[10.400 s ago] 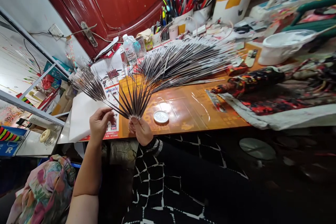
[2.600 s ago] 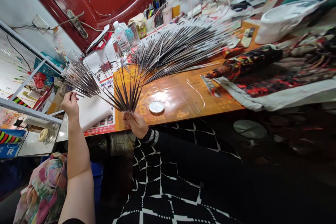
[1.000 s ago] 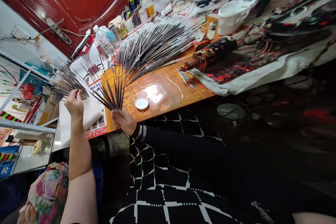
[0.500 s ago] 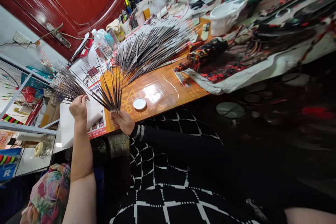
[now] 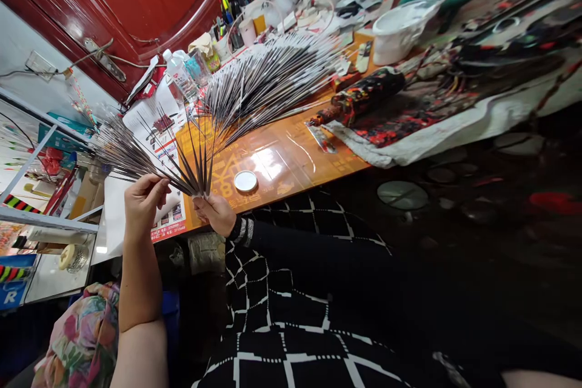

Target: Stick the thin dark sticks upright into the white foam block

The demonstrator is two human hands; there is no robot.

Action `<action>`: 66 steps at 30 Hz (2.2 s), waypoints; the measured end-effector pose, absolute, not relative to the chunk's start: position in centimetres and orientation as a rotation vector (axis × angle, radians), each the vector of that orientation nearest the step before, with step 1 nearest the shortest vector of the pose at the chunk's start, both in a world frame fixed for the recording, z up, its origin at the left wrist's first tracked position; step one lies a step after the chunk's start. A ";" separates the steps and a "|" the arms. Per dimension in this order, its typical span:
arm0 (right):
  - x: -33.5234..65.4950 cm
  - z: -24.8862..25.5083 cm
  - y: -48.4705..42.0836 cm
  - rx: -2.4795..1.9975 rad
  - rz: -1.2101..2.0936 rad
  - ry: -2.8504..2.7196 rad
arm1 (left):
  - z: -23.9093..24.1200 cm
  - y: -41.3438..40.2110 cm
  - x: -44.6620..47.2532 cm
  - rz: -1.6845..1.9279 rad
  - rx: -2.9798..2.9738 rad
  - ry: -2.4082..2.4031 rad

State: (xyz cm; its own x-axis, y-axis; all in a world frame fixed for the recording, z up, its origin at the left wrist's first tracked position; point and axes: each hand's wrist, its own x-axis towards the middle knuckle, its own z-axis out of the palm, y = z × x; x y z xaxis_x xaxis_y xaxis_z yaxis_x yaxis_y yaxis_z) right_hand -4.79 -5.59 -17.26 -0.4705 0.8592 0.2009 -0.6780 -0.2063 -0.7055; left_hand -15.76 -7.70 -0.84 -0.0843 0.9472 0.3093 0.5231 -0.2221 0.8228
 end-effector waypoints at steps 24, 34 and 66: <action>-5.1 -18.1 -5.6 -0.328 1.817 -0.908 | -6.1 -0.7 -25.8 1.364 2.212 2.435; -5.2 -18.0 -5.5 -0.333 1.801 -0.944 | -4.6 -2.5 -24.3 1.326 2.288 2.453; -4.6 -16.4 -5.7 -0.273 1.844 -0.955 | 0.3 -6.0 -21.4 1.782 2.099 2.118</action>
State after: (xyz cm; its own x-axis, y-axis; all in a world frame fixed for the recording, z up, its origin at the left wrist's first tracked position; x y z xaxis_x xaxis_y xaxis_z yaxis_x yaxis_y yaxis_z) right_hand -4.59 -5.73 -16.43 -0.4747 0.8514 0.2232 -0.6733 -0.1879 -0.7151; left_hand -21.38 -5.98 0.25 -0.2352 0.5490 0.8020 0.8841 -0.2220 0.4112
